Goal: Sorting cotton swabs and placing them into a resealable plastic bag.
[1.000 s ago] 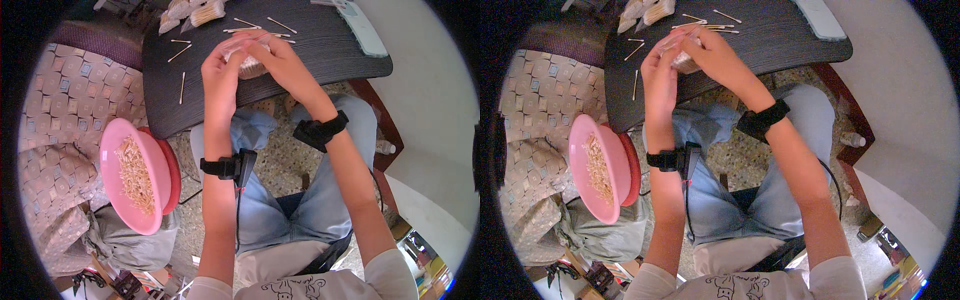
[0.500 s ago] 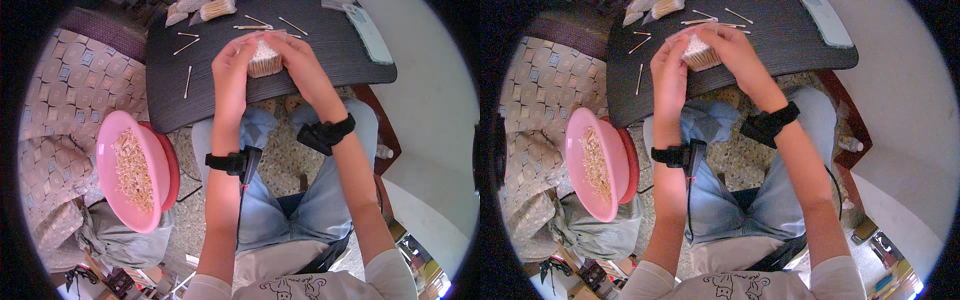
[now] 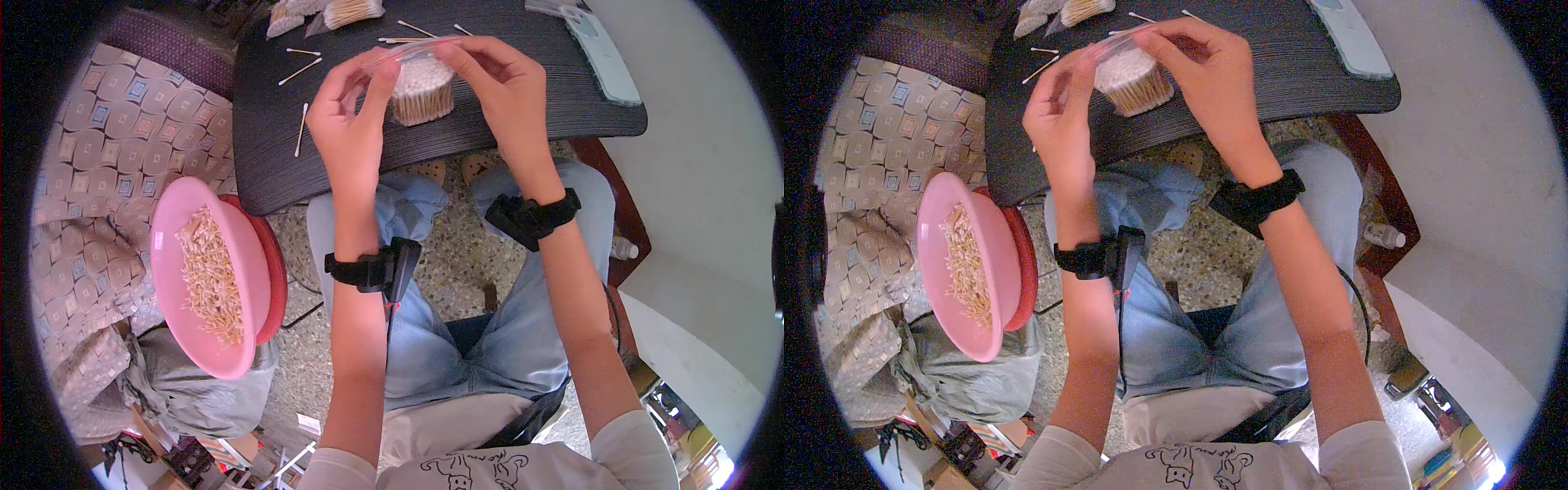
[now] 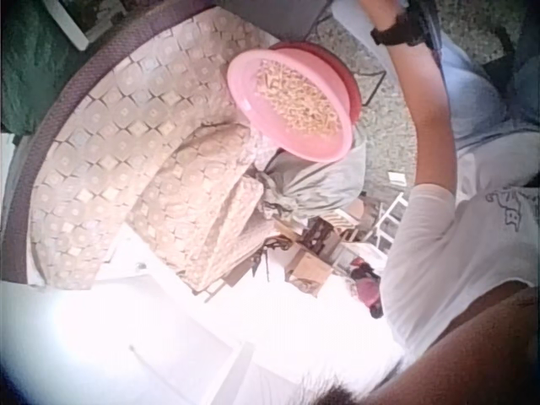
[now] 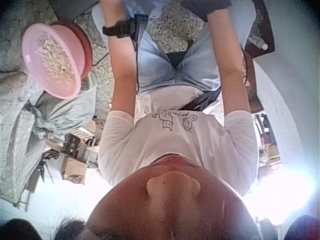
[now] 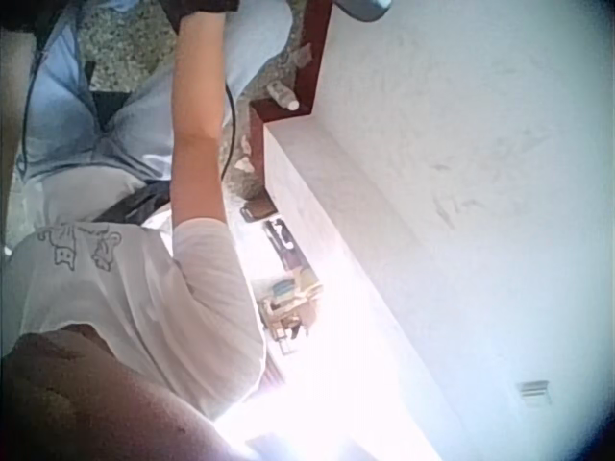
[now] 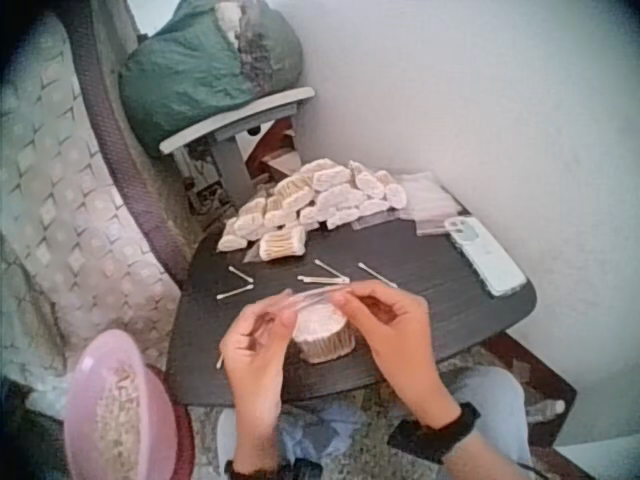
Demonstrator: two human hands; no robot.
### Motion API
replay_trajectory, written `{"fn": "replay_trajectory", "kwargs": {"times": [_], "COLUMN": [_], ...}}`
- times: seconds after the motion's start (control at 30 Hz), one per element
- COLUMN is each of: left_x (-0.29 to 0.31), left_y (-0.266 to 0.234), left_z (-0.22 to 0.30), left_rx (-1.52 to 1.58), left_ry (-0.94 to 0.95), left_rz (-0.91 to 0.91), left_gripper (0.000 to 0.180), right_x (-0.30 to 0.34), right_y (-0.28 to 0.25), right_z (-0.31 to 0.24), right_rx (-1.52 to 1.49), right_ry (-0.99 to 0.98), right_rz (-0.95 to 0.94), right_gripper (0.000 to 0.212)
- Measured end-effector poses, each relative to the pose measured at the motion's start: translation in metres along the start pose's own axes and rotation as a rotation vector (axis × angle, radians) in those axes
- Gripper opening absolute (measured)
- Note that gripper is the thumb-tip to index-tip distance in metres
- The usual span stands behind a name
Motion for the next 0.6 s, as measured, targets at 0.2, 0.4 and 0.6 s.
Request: {"fn": "replay_trajectory", "kwargs": {"times": [0.2,0.4,0.6], "left_x": [-0.001,0.001,0.000], "left_y": [-0.007,-0.010,-0.009], "left_z": [0.002,0.001,-0.001], "left_rx": [-0.056,-0.035,0.024], "left_ry": [0.005,-0.021,-0.055], "left_rz": [0.011,0.023,0.002], "left_gripper": [0.017,0.017,0.017], "right_x": [-0.001,0.001,0.001], "right_y": [-0.003,0.002,0.002], "right_z": [0.001,0.006,0.007], "right_rx": [-0.011,0.005,0.003], "right_ry": [-0.014,0.057,0.041], "right_rz": [-0.003,-0.090,-0.085], "right_gripper": [0.017,0.016,0.017]}}
Point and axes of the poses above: each hand's wrist, its own x-axis away from the middle knuckle, its own y-axis out of the palm, z = x × y, the point moved 6 cm from there along -x, towards the middle knuckle, and after that the axes turned 14 degrees about -y, right-handed, at the moved point
